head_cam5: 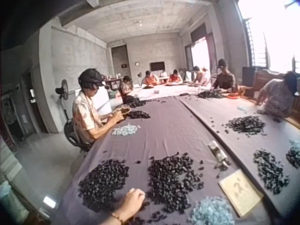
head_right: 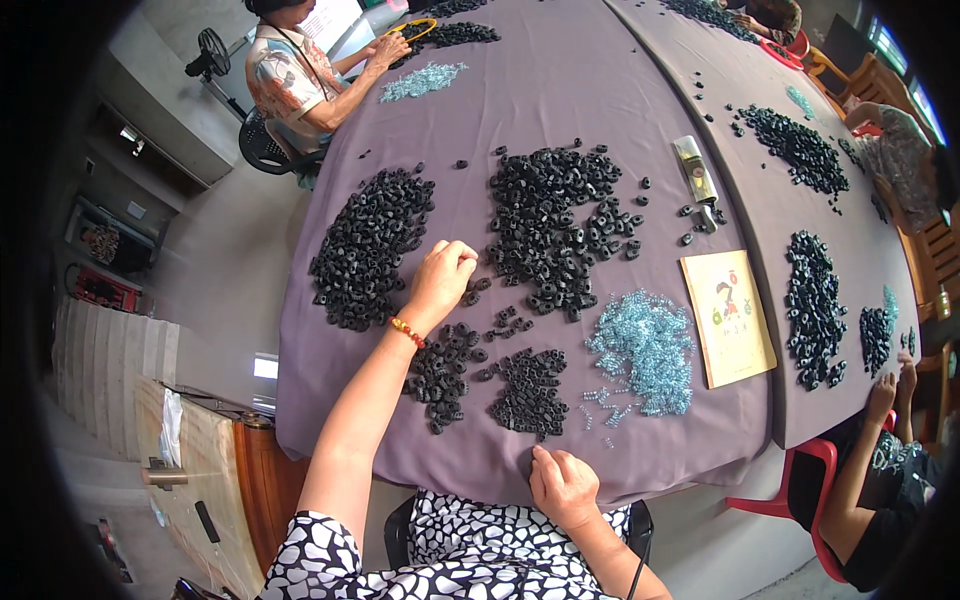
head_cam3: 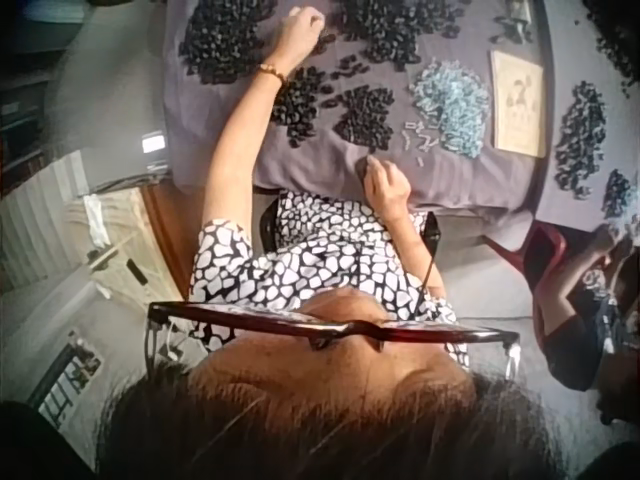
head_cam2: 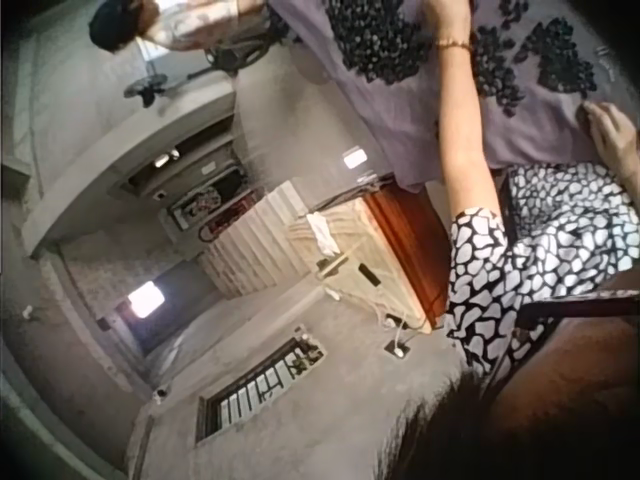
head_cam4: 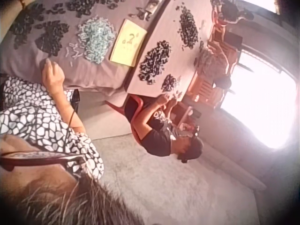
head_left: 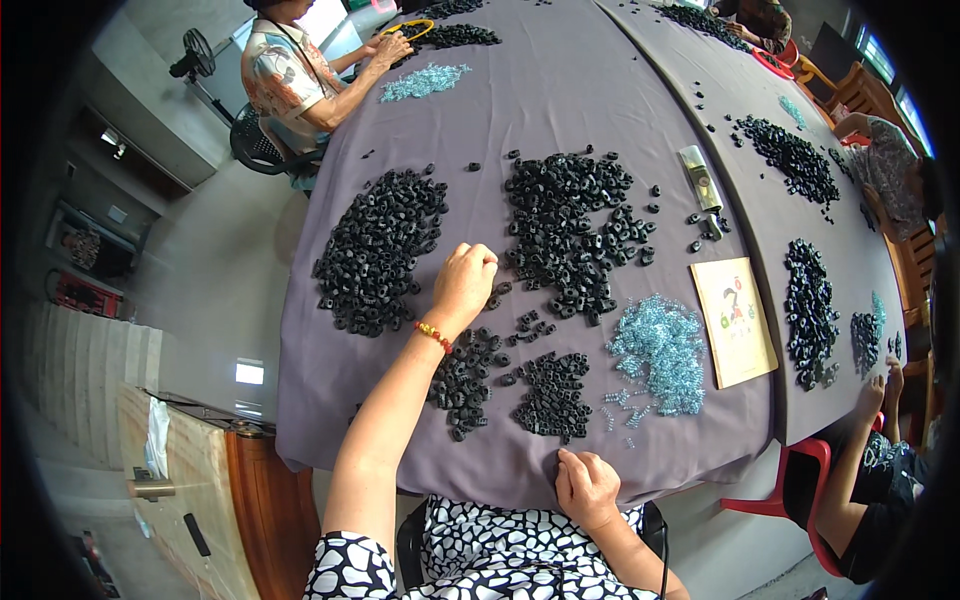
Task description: The person sorts small black plastic objects by hand on a grey cloth table, picking up individual items from a larger pile and placing them into smaller groupings.
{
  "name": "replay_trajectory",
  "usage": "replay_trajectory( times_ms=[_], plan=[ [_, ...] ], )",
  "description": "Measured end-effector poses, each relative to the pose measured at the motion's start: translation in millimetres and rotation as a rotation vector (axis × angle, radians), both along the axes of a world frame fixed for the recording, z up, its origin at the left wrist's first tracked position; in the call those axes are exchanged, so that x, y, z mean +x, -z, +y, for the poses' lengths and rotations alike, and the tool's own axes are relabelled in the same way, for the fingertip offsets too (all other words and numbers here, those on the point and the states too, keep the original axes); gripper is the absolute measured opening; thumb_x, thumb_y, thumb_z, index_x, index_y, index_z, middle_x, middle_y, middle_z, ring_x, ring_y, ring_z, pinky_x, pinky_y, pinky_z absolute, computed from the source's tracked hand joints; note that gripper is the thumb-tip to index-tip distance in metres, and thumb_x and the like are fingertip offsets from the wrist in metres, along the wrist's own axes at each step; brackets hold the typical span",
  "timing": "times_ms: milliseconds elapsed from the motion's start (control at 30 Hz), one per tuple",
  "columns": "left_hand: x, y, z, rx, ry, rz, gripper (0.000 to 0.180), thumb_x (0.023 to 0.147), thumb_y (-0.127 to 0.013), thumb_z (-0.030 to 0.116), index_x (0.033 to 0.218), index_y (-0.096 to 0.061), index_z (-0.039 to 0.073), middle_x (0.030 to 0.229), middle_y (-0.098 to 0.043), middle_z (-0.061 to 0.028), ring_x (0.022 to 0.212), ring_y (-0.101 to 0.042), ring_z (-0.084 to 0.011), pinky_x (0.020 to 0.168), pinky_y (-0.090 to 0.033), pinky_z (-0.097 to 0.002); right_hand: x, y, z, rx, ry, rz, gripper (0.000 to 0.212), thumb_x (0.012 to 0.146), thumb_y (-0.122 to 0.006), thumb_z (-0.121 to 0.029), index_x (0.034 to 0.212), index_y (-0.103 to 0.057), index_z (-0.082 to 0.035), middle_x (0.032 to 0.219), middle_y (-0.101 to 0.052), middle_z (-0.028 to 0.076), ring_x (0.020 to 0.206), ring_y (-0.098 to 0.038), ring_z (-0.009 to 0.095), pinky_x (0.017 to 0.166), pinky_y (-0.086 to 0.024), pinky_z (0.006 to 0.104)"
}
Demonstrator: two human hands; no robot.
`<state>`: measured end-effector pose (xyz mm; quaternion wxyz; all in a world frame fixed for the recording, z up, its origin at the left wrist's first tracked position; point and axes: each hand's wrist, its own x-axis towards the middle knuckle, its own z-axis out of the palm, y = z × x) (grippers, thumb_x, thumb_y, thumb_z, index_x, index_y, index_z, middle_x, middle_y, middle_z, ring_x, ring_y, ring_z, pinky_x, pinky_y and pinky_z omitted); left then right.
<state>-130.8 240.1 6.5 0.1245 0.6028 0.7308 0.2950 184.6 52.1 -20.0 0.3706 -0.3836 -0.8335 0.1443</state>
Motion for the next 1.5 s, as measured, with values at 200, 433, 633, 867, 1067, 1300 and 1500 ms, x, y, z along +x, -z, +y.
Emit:
replay_trajectory(
  times_ms=[200,433,633,867,1067,1300,1500],
  plan=[
    [16,-4,6,-0.103,0.151,-0.131,0.013,0.091,-0.067,0.017,0.101,-0.071,0.009,0.101,-0.068,-0.0123,0.096,-0.067,-0.0324,0.084,-0.055,-0.043,0,-2,0,-0.009,0.009,-0.009,0.029,0.079,-0.074,-0.004,0.107,-0.071,-0.005,0.085,-0.066,0.007,0.067,-0.065,0.023,0.059,-0.053,0.0337],
    [23,-3,1,-0.048,0.177,-0.123,0.015,0.092,-0.067,0.017,0.103,-0.071,0.008,0.1,-0.067,-0.0105,0.092,-0.068,-0.0284,0.083,-0.054,-0.0401,2,2,0,-0.007,0.002,-0.015,0.03,0.079,-0.074,-0.004,0.108,-0.071,-0.005,0.086,-0.065,0.007,0.066,-0.064,0.023,0.058,-0.053,0.0334],
    [18,-12,-12,-0.22,0.371,-0.234,0.015,0.095,-0.065,0.015,0.104,-0.07,0.003,0.099,-0.065,-0.0104,0.086,-0.066,-0.0218,0.079,-0.053,-0.0335,2,1,1,-0.002,-0.006,-0.011,0.03,0.078,-0.074,-0.004,0.108,-0.07,-0.005,0.085,-0.065,0.007,0.066,-0.064,0.023,0.058,-0.053,0.0334],
    [16,-13,-23,-0.002,0.281,0.011,0.013,0.09,-0.07,0.022,0.094,-0.074,0.011,0.1,-0.066,-0.0087,0.101,-0.06,-0.0311,0.094,-0.05,-0.0405,1,1,1,-0.016,-0.015,-0.003,0.031,0.078,-0.074,-0.003,0.108,-0.07,-0.004,0.085,-0.066,0.007,0.067,-0.065,0.023,0.058,-0.053,0.0335],
    [11,-13,-35,-0.059,0.353,-0.005,0.017,0.087,-0.075,0.022,0.096,-0.072,0.009,0.101,-0.064,-0.007,0.103,-0.059,-0.0273,0.095,-0.048,-0.0398,1,3,-1,-0.022,-0.011,0.003,0.031,0.078,-0.075,-0.003,0.108,-0.07,-0.004,0.087,-0.067,0.008,0.068,-0.066,0.024,0.06,-0.054,0.034],
    [-4,-32,-60,-0.237,0.401,-0.089,0.016,0.087,-0.075,0.019,0.095,-0.07,0.006,0.097,-0.064,-0.0074,0.099,-0.061,-0.0263,0.093,-0.049,-0.038,0,-2,0,-0.032,-0.016,0.023,0.026,0.08,-0.071,0.003,0.106,-0.07,-0.002,0.086,-0.066,0.009,0.069,-0.065,0.025,0.059,-0.052,0.0346],
    [11,-28,-63,-0.081,0.388,0.052,0.016,0.09,-0.072,0.019,0.099,-0.069,0.007,0.097,-0.064,-0.0077,0.096,-0.062,-0.0271,0.09,-0.05,-0.0397,0,-3,0,-0.029,-0.017,0.013,0.025,0.08,-0.071,0.002,0.105,-0.071,-0.002,0.086,-0.066,0.009,0.069,-0.065,0.025,0.059,-0.052,0.0344]
  ],
)
